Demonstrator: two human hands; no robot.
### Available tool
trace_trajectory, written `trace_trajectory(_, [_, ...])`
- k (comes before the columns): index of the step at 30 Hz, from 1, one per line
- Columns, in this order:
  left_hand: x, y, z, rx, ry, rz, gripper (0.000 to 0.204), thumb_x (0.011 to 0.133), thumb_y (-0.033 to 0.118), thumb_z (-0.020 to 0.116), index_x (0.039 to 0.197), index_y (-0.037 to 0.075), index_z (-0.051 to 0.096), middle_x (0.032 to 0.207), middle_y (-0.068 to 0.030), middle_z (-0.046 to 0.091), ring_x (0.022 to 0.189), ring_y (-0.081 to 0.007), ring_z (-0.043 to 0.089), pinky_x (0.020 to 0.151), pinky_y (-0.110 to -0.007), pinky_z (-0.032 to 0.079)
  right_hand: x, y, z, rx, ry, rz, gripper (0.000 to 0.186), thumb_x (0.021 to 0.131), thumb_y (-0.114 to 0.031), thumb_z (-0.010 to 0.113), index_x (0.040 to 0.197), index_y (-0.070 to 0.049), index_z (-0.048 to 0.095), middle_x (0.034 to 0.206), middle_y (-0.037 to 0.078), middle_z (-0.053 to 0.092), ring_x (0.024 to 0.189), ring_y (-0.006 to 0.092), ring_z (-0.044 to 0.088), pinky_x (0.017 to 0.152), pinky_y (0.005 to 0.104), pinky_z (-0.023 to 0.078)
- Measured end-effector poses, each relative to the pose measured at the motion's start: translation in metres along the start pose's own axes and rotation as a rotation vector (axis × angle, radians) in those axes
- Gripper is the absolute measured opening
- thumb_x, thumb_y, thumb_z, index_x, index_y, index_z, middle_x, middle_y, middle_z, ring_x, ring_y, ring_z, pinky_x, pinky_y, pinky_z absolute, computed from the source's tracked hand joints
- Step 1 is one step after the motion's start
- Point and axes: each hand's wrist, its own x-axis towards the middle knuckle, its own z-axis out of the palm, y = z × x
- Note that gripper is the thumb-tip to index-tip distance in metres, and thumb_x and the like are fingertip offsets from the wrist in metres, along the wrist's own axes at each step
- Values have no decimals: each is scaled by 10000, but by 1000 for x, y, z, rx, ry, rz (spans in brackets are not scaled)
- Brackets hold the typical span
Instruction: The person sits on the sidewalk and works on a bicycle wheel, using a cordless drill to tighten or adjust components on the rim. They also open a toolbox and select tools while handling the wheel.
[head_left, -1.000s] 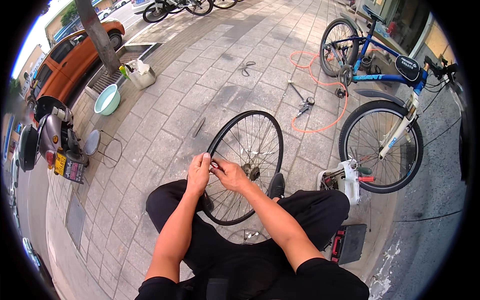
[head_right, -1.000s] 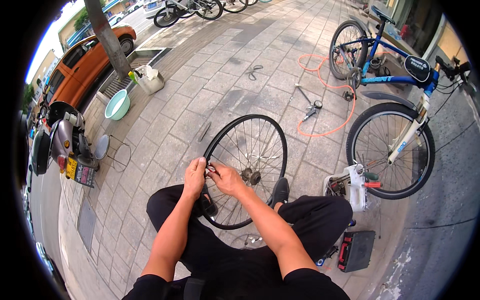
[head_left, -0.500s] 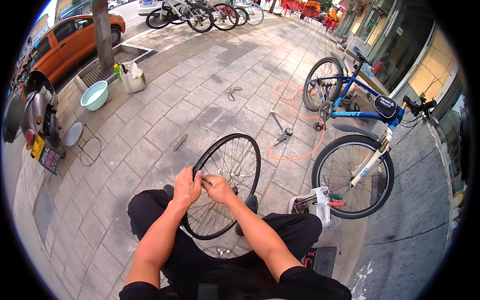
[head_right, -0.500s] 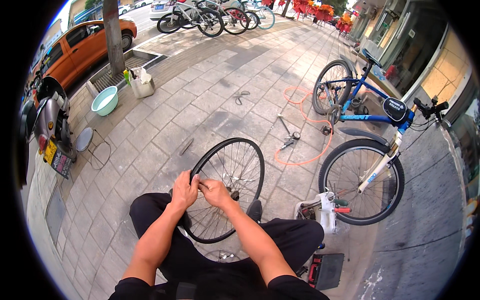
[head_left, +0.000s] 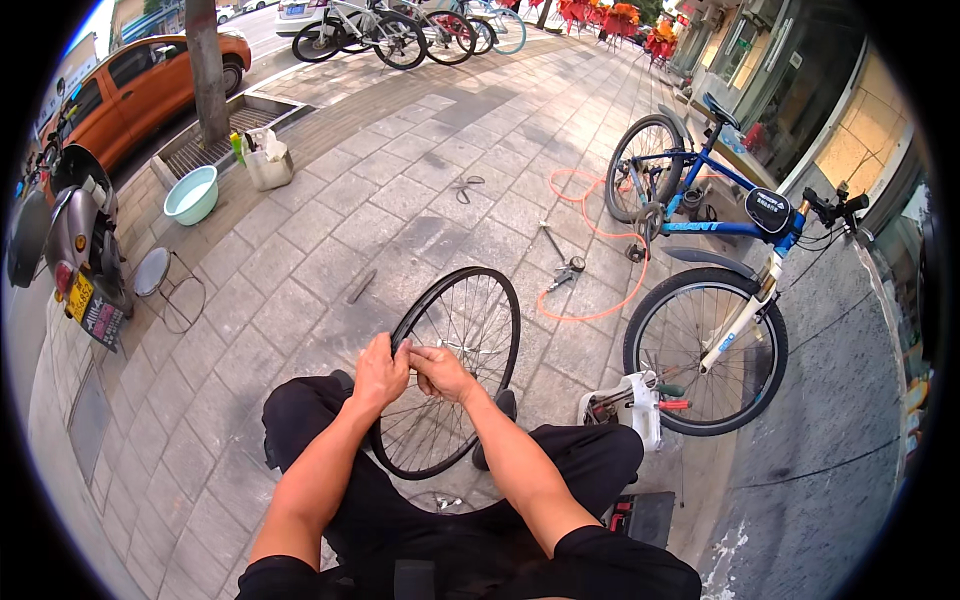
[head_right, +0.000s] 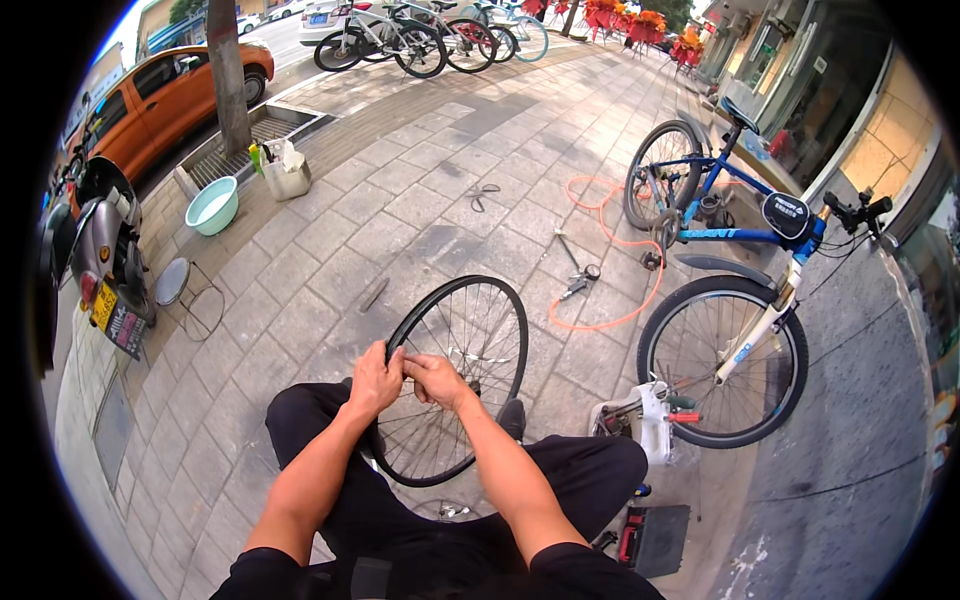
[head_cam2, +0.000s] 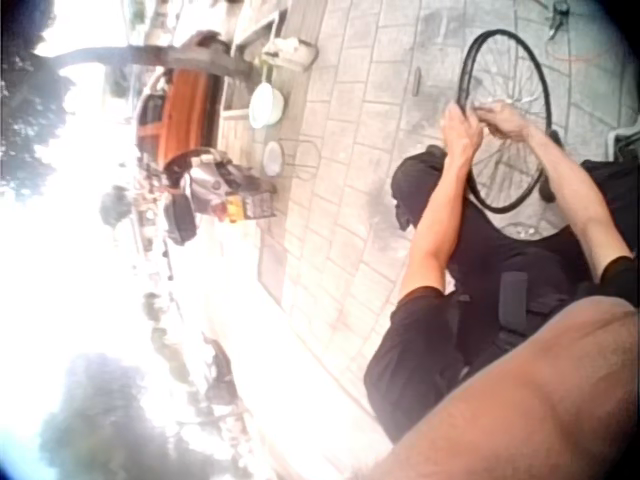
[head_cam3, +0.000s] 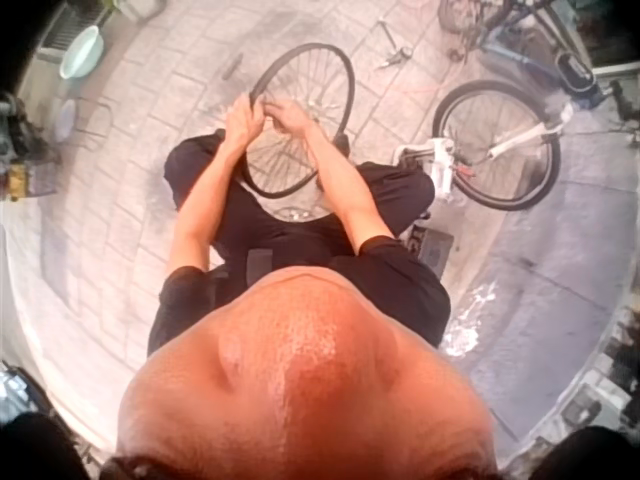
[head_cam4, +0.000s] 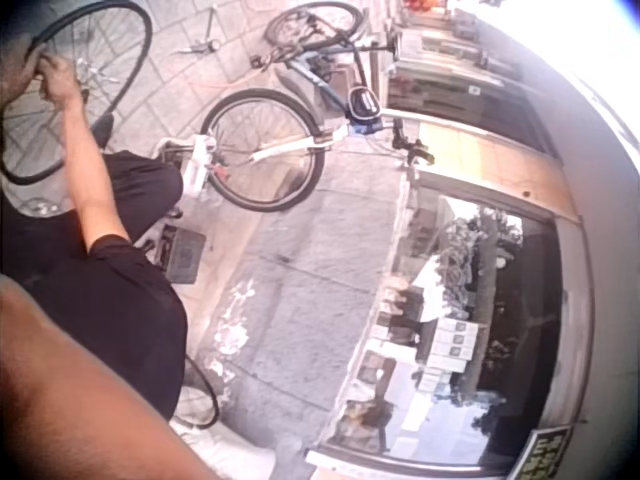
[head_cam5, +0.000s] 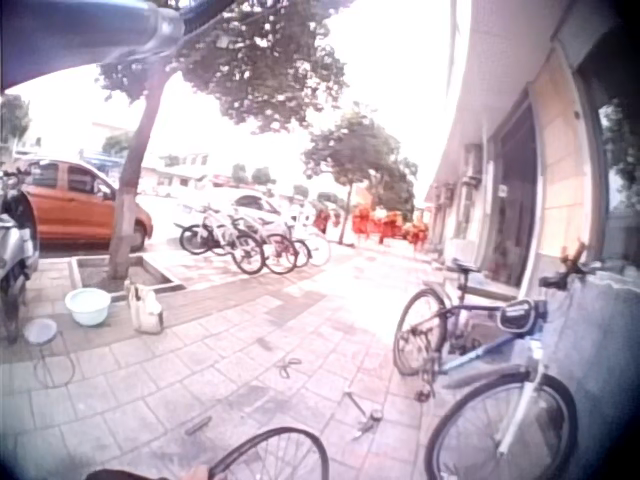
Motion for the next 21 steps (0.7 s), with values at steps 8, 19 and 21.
trace_trajectory(8, [2,6,-6,-30,-27,17,337,991,278,653,1023,-25,508,987,-299,598,884,-548,582,755,-601,455,-9,25,15,37,136,-103,408,1071,-278,614,1391,-25,637,833,26,693,491,91,564,431,239,414])
trace_trajectory(19, [-3,-5,-18,79,-172,110,349,936,206,706,1060,-47,501,995,-301,598,957,-508,589,825,-567,418,-15,24,15,-171,76,-235,437,1105,-297,542,1436,-12,558,970,48,700,546,103,603,508,265,491])
trace_trajectory(21, [-2,-4,-13,156,-114,114,311,941,225,696,973,-40,536,914,-288,638,887,-490,613,812,-550,412,-8,28,18,-146,100,-250,420,1111,-325,522,1404,-29,577,872,50,695,531,105,600,491,266,473])
